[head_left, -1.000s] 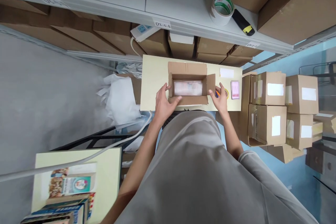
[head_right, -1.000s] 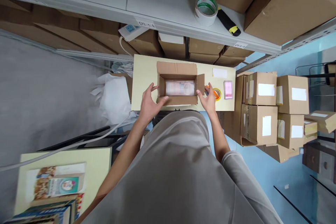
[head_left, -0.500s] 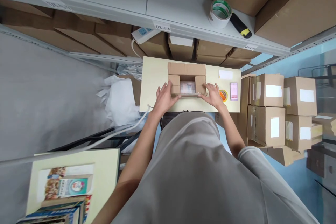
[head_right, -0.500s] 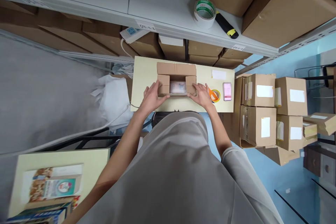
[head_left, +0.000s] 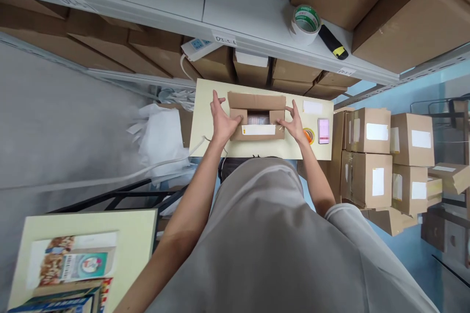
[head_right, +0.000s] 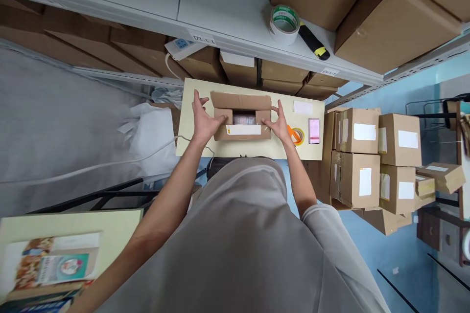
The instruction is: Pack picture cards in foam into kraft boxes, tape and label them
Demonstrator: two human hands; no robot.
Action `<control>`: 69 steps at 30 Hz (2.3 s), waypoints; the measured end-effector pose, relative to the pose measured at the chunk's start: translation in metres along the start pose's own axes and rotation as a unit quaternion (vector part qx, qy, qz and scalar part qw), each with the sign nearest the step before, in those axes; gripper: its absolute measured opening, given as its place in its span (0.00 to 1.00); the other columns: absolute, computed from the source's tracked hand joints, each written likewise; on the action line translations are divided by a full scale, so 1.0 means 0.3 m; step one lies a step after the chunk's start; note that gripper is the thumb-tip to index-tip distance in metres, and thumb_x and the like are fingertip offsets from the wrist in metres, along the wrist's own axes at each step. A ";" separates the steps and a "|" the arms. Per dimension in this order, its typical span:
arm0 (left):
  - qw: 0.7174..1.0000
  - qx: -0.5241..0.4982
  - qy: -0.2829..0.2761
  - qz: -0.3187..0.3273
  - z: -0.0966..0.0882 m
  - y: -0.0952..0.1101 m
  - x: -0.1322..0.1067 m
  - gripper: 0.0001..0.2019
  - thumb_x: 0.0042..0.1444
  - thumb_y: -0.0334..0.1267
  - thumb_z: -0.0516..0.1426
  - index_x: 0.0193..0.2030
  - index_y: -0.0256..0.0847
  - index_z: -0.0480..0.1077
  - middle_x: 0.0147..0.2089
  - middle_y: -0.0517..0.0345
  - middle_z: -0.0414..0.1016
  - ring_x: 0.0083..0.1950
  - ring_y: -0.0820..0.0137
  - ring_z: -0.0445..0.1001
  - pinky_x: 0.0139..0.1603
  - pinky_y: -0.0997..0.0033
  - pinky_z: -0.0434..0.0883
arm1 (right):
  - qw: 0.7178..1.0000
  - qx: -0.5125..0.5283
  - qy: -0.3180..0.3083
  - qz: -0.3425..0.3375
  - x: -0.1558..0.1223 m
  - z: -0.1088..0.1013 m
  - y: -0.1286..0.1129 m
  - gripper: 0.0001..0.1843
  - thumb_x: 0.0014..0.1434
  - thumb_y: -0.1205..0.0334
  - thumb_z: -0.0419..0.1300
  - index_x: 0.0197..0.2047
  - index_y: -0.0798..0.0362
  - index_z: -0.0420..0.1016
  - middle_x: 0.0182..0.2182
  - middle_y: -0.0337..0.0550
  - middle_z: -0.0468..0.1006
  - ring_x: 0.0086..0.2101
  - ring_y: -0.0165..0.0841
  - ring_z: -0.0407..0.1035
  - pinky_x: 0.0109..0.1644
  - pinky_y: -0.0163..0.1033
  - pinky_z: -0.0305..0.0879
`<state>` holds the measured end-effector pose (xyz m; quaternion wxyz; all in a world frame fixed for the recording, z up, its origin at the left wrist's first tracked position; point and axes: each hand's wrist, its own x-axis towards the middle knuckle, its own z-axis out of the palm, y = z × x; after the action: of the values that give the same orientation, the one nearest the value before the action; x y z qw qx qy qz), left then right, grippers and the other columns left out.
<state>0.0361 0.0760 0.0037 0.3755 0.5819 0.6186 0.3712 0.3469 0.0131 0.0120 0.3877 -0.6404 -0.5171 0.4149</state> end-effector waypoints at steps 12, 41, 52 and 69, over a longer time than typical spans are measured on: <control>0.999 0.010 -0.029 0.022 0.011 -0.029 -0.102 0.50 0.57 0.37 0.69 0.86 0.46 0.58 0.72 0.41 0.73 0.72 0.49 0.77 0.73 0.48 0.78 | 0.999 -0.032 0.020 -0.027 -0.141 -0.012 -0.005 0.33 0.70 0.27 0.66 0.62 0.45 0.80 0.74 0.57 0.74 0.75 0.50 0.68 0.77 0.59 0.69; 0.996 0.088 -0.005 -0.013 0.007 -0.019 -0.125 0.12 0.64 0.34 0.65 0.52 0.45 0.86 0.56 0.45 0.82 0.59 0.48 0.82 0.71 0.43 0.76 | 0.996 -0.061 0.019 0.055 -0.158 0.032 0.058 0.24 0.69 0.36 0.69 0.54 0.47 0.85 0.71 0.56 0.81 0.64 0.48 0.81 0.72 0.56 0.79; 0.996 0.088 -0.007 -0.027 0.003 -0.013 -0.134 0.21 0.65 0.32 0.62 0.63 0.43 0.82 0.60 0.43 0.81 0.58 0.48 0.83 0.72 0.41 0.76 | 0.993 -0.097 0.009 0.064 -0.161 0.048 0.017 0.24 0.71 0.40 0.65 0.60 0.46 0.82 0.79 0.54 0.72 0.63 0.49 0.81 0.66 0.55 0.82; 0.997 0.068 0.012 0.014 0.020 0.027 -0.188 0.18 0.65 0.35 0.63 0.61 0.44 0.81 0.67 0.40 0.75 0.73 0.44 0.74 0.81 0.37 0.68 | 0.948 -0.208 0.176 0.164 -0.284 -0.058 0.309 0.26 0.65 0.39 0.63 0.54 0.52 0.74 0.50 0.60 0.84 0.58 0.55 0.81 0.74 0.67 0.70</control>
<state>0.0474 0.0203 0.0101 0.3226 0.6102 0.6389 0.3398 0.3844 -0.0871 -0.0567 0.2568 -0.8457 -0.4034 0.2368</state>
